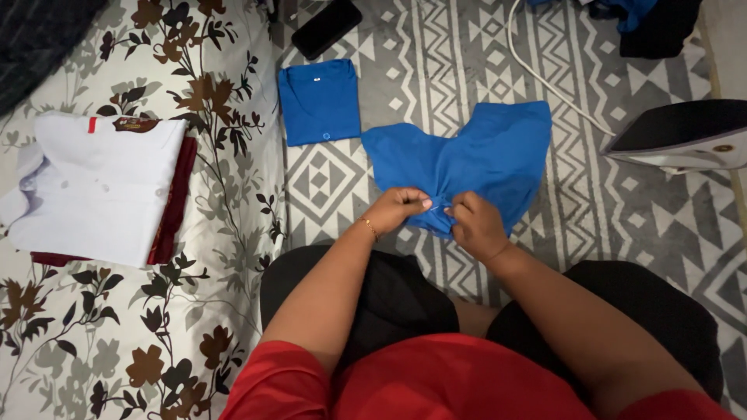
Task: The person folds a pair of blue shorts by hand on a mat on the floor and then uses an iron to press the fabric.
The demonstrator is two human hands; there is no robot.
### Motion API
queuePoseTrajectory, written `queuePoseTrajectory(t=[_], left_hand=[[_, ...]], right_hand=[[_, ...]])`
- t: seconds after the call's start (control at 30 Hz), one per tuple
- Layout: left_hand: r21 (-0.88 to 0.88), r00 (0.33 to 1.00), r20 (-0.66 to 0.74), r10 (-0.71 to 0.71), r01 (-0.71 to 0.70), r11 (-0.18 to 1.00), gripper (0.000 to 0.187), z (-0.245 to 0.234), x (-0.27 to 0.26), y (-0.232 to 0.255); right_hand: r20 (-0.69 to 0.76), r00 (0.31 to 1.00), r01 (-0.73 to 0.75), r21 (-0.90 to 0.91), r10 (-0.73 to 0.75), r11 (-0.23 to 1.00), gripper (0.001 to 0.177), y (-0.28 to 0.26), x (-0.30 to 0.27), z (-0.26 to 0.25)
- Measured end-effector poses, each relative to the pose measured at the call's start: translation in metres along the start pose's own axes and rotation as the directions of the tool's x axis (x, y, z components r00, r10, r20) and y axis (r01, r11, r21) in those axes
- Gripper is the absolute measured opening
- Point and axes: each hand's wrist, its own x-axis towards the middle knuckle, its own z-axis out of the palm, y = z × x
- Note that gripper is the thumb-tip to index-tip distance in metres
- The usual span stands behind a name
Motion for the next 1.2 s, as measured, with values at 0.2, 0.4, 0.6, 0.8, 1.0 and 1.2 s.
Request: queuePoseTrajectory(t=[0.2, 0.4, 0.6, 0.8, 1.0, 1.2], left_hand=[[0.014, 1.0, 0.003, -0.003, 0.002, 1.0, 0.022, 0.001, -0.004, 0.008], [0.035, 1.0, 0.025, -0.01, 0.01, 0.999, 0.023, 0.0, -0.002, 0.005], [0.574, 0.963, 0.001, 0.268, -0.22, 0.789, 0.03, -0.001, -0.004, -0.008], [0.809, 0.999, -0.03, 0.034, 0.004, 0.588, 0.024, -0.003, 0.008, -0.019], [0.898, 0.998, -0.03, -0.049, 0.048, 0.437, 0.021, -0.011, 0.033, -0.037], [0.846, 0.987, 0.062, -0.15, 0.028, 0.533, 0.032, -0.022, 0.039, -0.026]], right_hand=[[-0.002, 0.999, 0.037, -0.019, -0.037, 0.999, 0.017, 0.001, 0.003, -0.004], [0.003, 0.999, 0.033, -0.016, -0.033, 0.999, 0.018, -0.003, 0.008, -0.007], [0.411, 0.911, -0.127, 0.204, 0.033, 0.971, 0.029, -0.007, 0.013, -0.014], [0.426, 0.869, -0.45, 0.464, 0.254, 0.763, 0.011, 0.074, 0.02, 0.004], [0.212, 0.558, -0.458, 0.885, 0.802, 0.085, 0.007, 0.282, 0.094, 0.017], [0.188, 0.467, -0.512, 0.854, 0.864, 0.091, 0.021, 0.418, 0.152, 0.041]])
